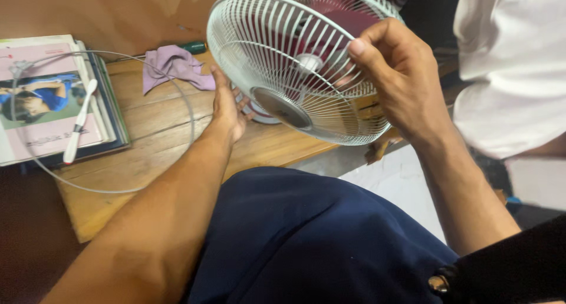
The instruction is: The person assembles a table fan by attaching the front grille and securing it with a screwdriver. They wipe the fan blade and grille with a cloth before reattaching the components.
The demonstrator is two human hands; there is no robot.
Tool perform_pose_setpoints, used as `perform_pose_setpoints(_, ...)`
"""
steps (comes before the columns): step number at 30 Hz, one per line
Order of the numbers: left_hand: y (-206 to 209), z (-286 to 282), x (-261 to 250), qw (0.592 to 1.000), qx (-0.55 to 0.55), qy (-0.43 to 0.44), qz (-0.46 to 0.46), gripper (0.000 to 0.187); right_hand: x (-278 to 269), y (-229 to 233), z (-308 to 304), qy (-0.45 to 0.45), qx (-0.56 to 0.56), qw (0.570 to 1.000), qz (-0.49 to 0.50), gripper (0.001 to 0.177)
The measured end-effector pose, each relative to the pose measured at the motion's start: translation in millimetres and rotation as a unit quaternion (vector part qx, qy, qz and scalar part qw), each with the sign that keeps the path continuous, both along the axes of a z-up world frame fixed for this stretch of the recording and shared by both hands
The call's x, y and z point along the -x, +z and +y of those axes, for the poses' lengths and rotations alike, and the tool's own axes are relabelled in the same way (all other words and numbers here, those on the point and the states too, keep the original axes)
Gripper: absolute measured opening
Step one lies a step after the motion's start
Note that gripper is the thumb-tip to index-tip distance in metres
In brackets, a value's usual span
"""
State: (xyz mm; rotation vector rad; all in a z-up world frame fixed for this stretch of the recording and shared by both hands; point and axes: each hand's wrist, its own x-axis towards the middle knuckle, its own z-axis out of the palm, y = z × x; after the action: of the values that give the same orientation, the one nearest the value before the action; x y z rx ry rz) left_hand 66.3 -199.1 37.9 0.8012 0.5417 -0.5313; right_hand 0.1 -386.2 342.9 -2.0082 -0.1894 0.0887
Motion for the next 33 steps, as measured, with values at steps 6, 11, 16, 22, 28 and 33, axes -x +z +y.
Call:
perform_pose_setpoints(6, -5, -39, -12, 0.989, 0.059, 0.123, 0.054, 0.112, -28, 14, -14, 0.063, 0.070, 0.995, -0.030, 0.021)
perform_pose_setpoints(11, 1, -58, -11, 0.978, 0.105, 0.173, 0.052, 0.115, -45, 14, -16, 0.095, 0.150, 0.981, -0.078, 0.023)
perform_pose_setpoints(16, 11, -77, -16, 0.976, 0.104, 0.181, 0.064, 0.121, -55, 11, -16, 0.099, 0.296, 0.927, -0.208, 0.024)
perform_pose_setpoints(22, 11, -89, -23, 0.975, 0.088, 0.197, 0.054, 0.122, -60, 14, -26, 0.141, 0.376, 0.833, -0.381, 0.022)
perform_pose_setpoints(28, 5, -90, -19, 0.963, 0.047, 0.249, 0.093, 0.109, -79, 14, -31, 0.155, 0.327, 0.856, -0.370, 0.019)
perform_pose_setpoints(33, -11, -87, -18, 0.959, 0.034, 0.260, 0.111, 0.109, -78, 0, -30, 0.177, 0.244, 0.891, -0.339, 0.013)
